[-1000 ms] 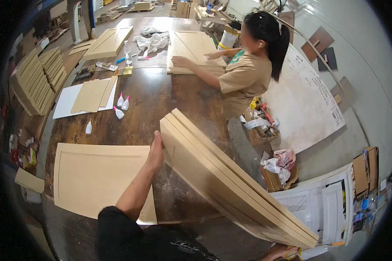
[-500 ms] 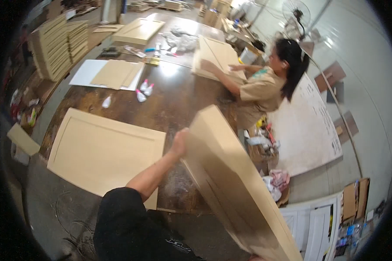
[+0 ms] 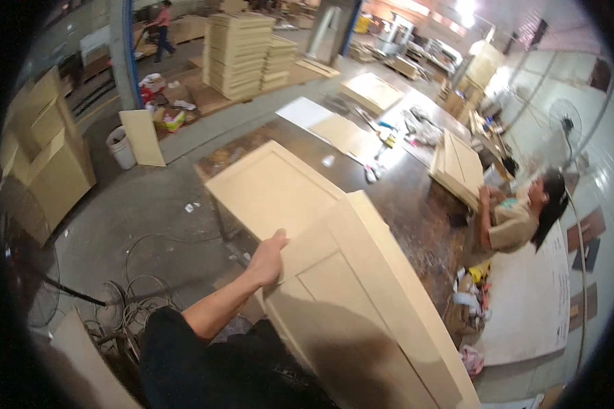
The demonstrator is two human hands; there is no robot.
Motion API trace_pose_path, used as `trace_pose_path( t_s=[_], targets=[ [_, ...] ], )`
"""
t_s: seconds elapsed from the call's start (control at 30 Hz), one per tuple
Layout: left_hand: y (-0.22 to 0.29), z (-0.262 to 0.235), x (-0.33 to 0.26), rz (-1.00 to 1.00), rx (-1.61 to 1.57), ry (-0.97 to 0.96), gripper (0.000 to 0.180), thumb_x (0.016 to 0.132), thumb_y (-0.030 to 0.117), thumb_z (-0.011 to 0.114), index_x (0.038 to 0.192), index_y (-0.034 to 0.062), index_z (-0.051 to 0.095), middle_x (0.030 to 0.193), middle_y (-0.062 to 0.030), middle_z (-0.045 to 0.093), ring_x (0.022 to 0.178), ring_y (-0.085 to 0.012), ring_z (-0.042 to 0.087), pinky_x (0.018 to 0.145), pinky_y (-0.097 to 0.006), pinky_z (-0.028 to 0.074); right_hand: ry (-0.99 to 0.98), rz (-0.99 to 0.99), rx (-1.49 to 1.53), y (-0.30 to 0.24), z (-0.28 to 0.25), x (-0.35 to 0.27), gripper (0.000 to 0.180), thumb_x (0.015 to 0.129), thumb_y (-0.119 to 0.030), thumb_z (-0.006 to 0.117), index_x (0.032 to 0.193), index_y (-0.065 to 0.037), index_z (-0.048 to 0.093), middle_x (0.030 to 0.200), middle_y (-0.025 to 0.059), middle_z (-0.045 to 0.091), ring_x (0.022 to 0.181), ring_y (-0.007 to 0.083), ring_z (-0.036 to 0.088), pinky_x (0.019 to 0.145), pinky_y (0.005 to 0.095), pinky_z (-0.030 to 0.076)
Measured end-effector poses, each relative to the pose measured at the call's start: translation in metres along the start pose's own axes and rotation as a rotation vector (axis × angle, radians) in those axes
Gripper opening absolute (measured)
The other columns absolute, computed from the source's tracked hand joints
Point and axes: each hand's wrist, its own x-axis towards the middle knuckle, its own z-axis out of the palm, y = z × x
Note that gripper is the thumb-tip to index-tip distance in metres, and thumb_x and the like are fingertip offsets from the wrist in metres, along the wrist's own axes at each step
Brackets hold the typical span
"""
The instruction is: The person positions wooden panels on a workbench and secures them using a pneumatic nail gun, then moves the finished panels to a stack.
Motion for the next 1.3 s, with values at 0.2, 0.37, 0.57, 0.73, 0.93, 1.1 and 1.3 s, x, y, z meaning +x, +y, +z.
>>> trace_pose_path(
  t_s=[0.2,0.37,0.57,0.73,0.93,1.1,1.3],
  targets=[
    [-0.044,-0.180,-0.037,-0.306,0.050,0.284,0.082,0.105,0.059,0.025,0.119,-0.0129,0.062,0.115,-0.0350,0.068,0.118,-0.0470,0.061,0.104,-0.047,0.041,-0.325,-0.075,0.054,-0.050,0.075,-0.080,0.074,0.104,-0.060,0.044,0.150,-0.003,0.048,0.147,0.0180,0.056,0.131,0.0378,0.055,0.111,0.0457,0.042],
    [-0.198,-0.337,-0.051,-0.399,-0.067,0.539,0.085,0.105,0.061,0.026,0.135,-0.0116,0.058,0.137,-0.0320,0.060,0.128,-0.0419,0.058,0.113,-0.041,0.037,-0.668,-0.117,0.092,-0.090,0.195,-0.167,0.074,0.104,-0.060,0.044,0.149,-0.002,0.048,0.147,0.0180,0.056,0.131,0.0377,0.055,0.111,0.0453,0.042],
    [-0.226,-0.512,-0.099,-0.527,-0.522,0.755,0.076,0.106,0.057,0.027,0.147,-0.0034,0.051,0.142,-0.0220,0.059,0.133,-0.0361,0.055,0.107,-0.045,0.045,-1.026,-0.154,0.103,-0.162,0.398,-0.328,0.073,0.104,-0.060,0.044,0.149,-0.002,0.049,0.146,0.0180,0.057,0.131,0.0377,0.055,0.111,0.0448,0.042],
    [-0.254,-0.638,-0.107,-0.483,-0.529,0.935,0.075,0.106,0.059,0.027,0.154,0.0032,0.043,0.147,-0.0182,0.055,0.133,-0.0369,0.053,0.104,-0.053,0.047,-1.029,-0.329,-0.086,-0.293,0.489,-0.486,0.062,0.108,-0.048,0.043,0.128,0.006,0.065,0.122,0.0197,0.070,0.118,0.0343,0.064,0.101,0.0408,0.047],
    [-0.293,-0.708,-0.119,-0.353,-0.576,1.190,0.076,0.102,0.064,0.037,0.155,0.0091,0.042,0.151,-0.0136,0.053,0.130,-0.0375,0.054,0.106,-0.051,0.044,-1.317,-0.650,-0.141,-0.374,0.661,-0.591,0.060,0.109,-0.045,0.046,0.126,0.010,0.064,0.118,0.0243,0.071,0.114,0.0309,0.066,0.100,0.0373,0.047],
    [-0.242,-0.748,-0.052,-0.250,-0.727,1.407,0.060,0.102,0.050,0.046,0.144,0.0064,0.052,0.132,-0.0131,0.062,0.114,-0.0325,0.063,0.092,-0.049,0.053,-1.527,-0.621,0.028,-0.453,0.787,-0.691,0.063,0.108,-0.049,0.046,0.129,0.008,0.064,0.121,0.0250,0.071,0.117,0.0318,0.066,0.102,0.0361,0.046],
    [-0.182,-0.808,0.059,0.074,-0.626,1.484,0.047,0.106,0.038,0.046,0.134,0.0024,0.058,0.116,-0.0100,0.069,0.101,-0.0264,0.069,0.081,-0.044,0.059,-1.791,-0.532,0.226,-0.516,0.984,-0.770,0.064,0.110,-0.048,0.042,0.124,0.009,0.066,0.114,0.0224,0.073,0.108,0.0254,0.067,0.097,0.0360,0.048]
  ],
)
